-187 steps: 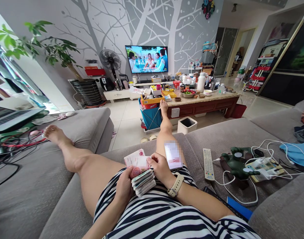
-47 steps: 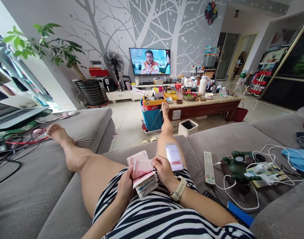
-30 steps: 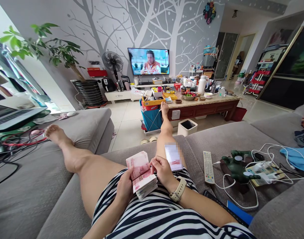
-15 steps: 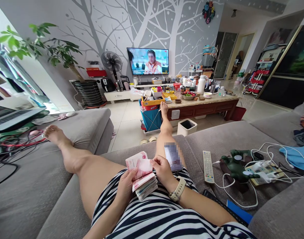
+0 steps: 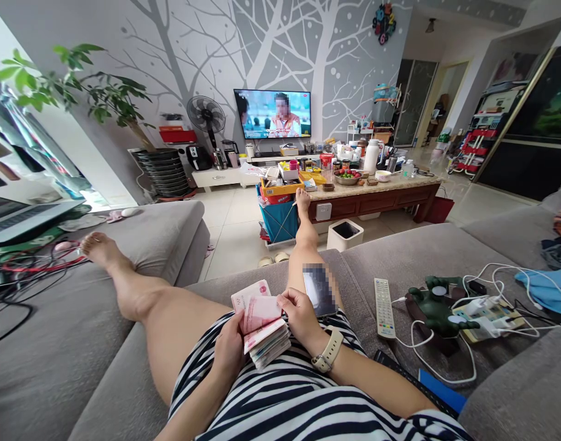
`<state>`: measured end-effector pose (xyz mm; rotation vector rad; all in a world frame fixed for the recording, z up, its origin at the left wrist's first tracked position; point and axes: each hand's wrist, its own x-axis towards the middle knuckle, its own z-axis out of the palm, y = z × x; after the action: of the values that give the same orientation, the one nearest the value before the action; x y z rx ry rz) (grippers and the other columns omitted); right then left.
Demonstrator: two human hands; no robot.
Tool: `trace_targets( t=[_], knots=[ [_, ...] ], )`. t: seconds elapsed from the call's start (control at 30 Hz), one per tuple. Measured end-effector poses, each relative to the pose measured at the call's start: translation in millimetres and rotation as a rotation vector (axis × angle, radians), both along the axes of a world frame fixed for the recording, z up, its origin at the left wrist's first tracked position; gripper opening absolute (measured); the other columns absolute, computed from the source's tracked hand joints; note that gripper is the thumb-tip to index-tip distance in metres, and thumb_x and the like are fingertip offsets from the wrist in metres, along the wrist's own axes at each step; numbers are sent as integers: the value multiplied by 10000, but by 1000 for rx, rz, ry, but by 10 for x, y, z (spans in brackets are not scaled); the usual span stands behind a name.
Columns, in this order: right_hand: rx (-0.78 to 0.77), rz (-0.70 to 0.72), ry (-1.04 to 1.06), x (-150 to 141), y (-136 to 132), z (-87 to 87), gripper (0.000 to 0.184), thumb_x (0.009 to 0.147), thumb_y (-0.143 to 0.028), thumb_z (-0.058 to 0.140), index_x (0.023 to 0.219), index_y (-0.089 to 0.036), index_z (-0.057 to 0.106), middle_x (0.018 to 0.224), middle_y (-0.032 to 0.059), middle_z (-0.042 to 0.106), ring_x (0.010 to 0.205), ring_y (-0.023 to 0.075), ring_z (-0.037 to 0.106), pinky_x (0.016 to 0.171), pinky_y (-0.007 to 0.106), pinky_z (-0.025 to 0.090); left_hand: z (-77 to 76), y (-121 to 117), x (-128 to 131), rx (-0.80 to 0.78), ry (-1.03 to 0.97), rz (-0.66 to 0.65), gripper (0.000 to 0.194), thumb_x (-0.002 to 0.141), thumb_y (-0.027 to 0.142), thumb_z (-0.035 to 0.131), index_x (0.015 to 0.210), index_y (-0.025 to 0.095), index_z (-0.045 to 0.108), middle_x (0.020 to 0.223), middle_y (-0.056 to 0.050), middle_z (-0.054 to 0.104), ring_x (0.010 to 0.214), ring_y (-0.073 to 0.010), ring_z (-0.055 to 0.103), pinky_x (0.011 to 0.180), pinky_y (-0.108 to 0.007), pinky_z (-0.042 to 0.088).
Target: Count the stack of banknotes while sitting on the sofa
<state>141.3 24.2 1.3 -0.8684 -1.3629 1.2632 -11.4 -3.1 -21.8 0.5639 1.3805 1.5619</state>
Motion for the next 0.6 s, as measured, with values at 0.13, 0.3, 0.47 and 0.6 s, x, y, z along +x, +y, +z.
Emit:
trace_targets(
  t=[0.13,0.3,0.47,0.6],
  knots=[
    [3,-1,0,5,-3,7,259,808,-349,555,616,-184,502,554,-49,392,534,111,348,524,248,281,9,-5,2,5,-18,-11,260,673,396,599,718,158,694,833,-50,717,844,-212,623,785,-303,477],
    [6,1,8,3,-16,22,226,811,-352,560,675,-172,558,584,-41,431,546,110,369,526,245,293,134,-46,23,24,72,-1,229,671,364,598,661,158,697,798,-63,719,831,-222,615,765,-295,474],
    [-17,22,86,-15,-26,22,182,788,-336,597,727,-168,563,610,-42,461,556,107,395,527,236,302,150,-57,27,49,83,-28,266,676,396,585,655,158,700,743,-49,711,749,-203,603,707,-290,476],
    [-12,17,92,-13,-30,29,187,785,-324,600,696,-171,538,600,-45,454,555,105,397,533,236,308,143,-57,30,28,93,-13,259,663,397,585,645,164,697,730,-37,704,735,-187,589,708,-275,471]
  ],
)
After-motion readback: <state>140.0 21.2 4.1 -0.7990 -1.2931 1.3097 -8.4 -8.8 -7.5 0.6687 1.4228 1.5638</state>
